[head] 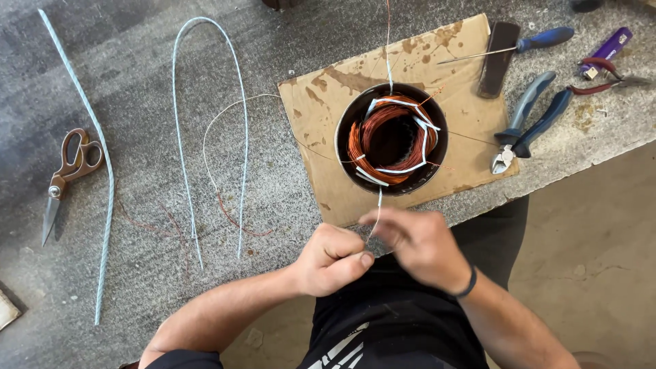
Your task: Winding and securing copper coils in a motor stator using wire ties and pliers
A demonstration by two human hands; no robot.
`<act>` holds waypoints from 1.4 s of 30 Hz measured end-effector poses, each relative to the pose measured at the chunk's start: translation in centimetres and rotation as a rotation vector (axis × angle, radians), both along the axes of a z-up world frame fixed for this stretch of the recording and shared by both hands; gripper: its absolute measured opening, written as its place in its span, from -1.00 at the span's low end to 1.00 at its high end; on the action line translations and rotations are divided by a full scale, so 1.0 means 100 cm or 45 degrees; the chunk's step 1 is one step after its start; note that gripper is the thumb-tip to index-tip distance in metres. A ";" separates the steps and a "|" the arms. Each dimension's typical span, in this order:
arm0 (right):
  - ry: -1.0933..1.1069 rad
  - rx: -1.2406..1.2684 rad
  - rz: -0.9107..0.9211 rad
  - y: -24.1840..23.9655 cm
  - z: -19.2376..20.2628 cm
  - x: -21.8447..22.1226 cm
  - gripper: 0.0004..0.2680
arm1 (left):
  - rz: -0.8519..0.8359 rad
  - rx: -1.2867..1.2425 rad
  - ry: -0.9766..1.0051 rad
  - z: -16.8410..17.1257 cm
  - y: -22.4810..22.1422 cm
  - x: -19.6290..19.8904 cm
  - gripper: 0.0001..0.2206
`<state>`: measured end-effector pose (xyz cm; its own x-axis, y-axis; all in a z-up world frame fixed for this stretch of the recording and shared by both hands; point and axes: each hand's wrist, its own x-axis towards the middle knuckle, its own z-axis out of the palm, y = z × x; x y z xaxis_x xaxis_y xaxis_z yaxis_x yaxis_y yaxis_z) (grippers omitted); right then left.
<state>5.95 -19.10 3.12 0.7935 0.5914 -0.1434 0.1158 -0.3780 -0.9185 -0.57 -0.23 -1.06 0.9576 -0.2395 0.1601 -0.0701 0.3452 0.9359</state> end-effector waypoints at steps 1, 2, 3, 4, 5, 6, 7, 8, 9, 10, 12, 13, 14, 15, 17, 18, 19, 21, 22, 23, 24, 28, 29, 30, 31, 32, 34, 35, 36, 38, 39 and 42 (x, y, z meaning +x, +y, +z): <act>-0.001 -0.002 0.002 -0.002 -0.004 0.001 -0.82 | 0.002 -0.002 -0.001 0.000 -0.001 -0.002 -0.56; -0.027 0.003 -0.009 -0.004 -0.007 0.001 -0.83 | 0.001 -0.021 0.014 -0.001 -0.003 -0.003 -0.56; -0.056 0.013 -0.020 -0.006 -0.011 0.004 -0.83 | 0.000 -0.035 0.024 -0.001 -0.003 -0.003 -0.57; -0.061 0.016 -0.017 -0.002 -0.005 0.005 -0.83 | 0.003 -0.032 0.020 -0.001 -0.002 -0.001 -0.57; -0.113 -0.022 0.033 0.001 0.002 0.004 -0.84 | -0.009 -0.025 0.006 -0.002 -0.002 -0.001 -0.57; -0.165 -0.060 0.084 0.004 0.008 0.002 -0.84 | -0.021 -0.017 -0.007 -0.003 -0.003 0.000 -0.56; -0.172 -0.062 0.082 0.000 0.009 0.008 -0.84 | -0.024 -0.019 -0.014 -0.003 -0.002 0.000 -0.56; -0.188 -0.110 0.056 -0.003 0.010 0.014 -0.85 | -0.011 -0.006 -0.017 -0.003 -0.001 0.000 -0.56; -0.199 -0.154 0.035 -0.006 0.010 0.020 -0.86 | 0.006 0.010 -0.015 -0.003 0.000 -0.001 -0.56; -0.202 -0.153 0.037 -0.013 0.009 0.020 -0.86 | 0.008 0.011 -0.017 0.004 0.001 0.000 -0.56; -0.253 -0.205 0.437 -0.027 0.006 0.017 -0.86 | -0.140 0.332 -0.087 0.019 0.004 0.002 -0.58; -0.254 -0.209 0.430 -0.036 0.002 0.020 -0.86 | -0.147 0.330 -0.089 0.019 0.002 0.000 -0.58; -0.356 -0.324 0.321 -0.046 -0.001 0.022 -0.84 | -0.120 0.337 -0.064 0.018 -0.001 -0.002 -0.56; -0.461 -0.437 0.217 -0.056 -0.004 0.026 -0.81 | -0.085 0.345 -0.039 0.017 -0.005 -0.004 -0.55; -0.555 -0.546 0.110 -0.078 -0.008 0.034 -0.82 | -0.131 0.165 0.352 -0.001 -0.022 -0.028 -0.55; -0.645 -0.652 0.002 -0.090 -0.010 0.037 -0.82 | -0.175 -0.015 0.745 -0.010 -0.031 -0.039 -0.55; -0.645 -0.664 -0.013 -0.096 -0.012 0.039 -0.82 | -0.193 -0.017 0.741 -0.017 -0.039 -0.048 -0.55; -0.779 -0.842 -0.113 -0.109 -0.017 0.044 -0.86 | 0.079 -0.689 1.009 -0.030 -0.057 -0.066 -0.55; -0.785 -0.855 -0.125 -0.112 -0.017 0.046 -0.86 | 0.061 -0.694 1.004 -0.027 -0.059 -0.072 -0.55; -0.787 -0.840 -0.130 -0.114 -0.017 0.050 -0.86 | 0.133 -0.771 0.979 -0.025 -0.058 -0.077 -0.54; -0.789 -0.826 -0.135 -0.115 -0.017 0.054 -0.85 | 0.203 -0.849 0.953 -0.023 -0.058 -0.081 -0.53; -0.773 -0.739 -0.161 -0.113 -0.017 0.070 -0.86 | 0.398 -0.843 0.861 -0.030 -0.057 -0.107 -0.56; -0.826 -0.759 -0.204 -0.111 -0.017 0.074 -0.88 | 0.445 -0.820 0.836 -0.033 -0.059 -0.114 -0.58; -0.880 -0.779 -0.249 -0.109 -0.018 0.076 -0.90 | 0.492 -0.798 0.810 -0.037 -0.059 -0.123 -0.59; -0.887 -0.762 -0.238 -0.106 -0.014 0.081 -0.90 | 0.509 -0.794 0.798 -0.042 -0.058 -0.128 -0.59; -0.935 -0.742 -0.249 -0.103 -0.011 0.085 -0.89 | 0.543 -0.668 0.818 -0.047 -0.057 -0.134 -0.57; -1.005 -0.688 -0.198 -0.096 -0.009 0.097 -0.87 | 0.643 -0.564 0.820 -0.052 -0.062 -0.142 -0.54; -1.011 -0.763 -0.172 -0.091 -0.011 0.105 -0.84 | 0.634 -0.428 0.911 -0.052 -0.061 -0.141 -0.55; -1.020 -0.839 -0.146 -0.086 -0.012 0.112 -0.81 | 0.623 -0.294 1.004 -0.050 -0.060 -0.141 -0.55; -1.119 -0.802 -0.088 -0.078 -0.021 0.114 -0.78 | 0.596 0.039 0.990 -0.033 -0.061 -0.137 -0.56; -1.223 -0.791 -0.099 -0.070 -0.023 0.123 -0.75 | 0.509 0.391 0.952 -0.026 -0.050 -0.123 -0.57; -1.346 -0.827 -0.062 -0.066 -0.035 0.116 -0.82 | 0.430 0.989 0.561 -0.020 -0.019 -0.115 -0.69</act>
<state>17.55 -25.70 -0.36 0.7173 0.6166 0.3245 0.6580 -0.7527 -0.0240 -12.02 -2.10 -3.10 0.9318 0.1735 -0.3189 0.3613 -0.3577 0.8611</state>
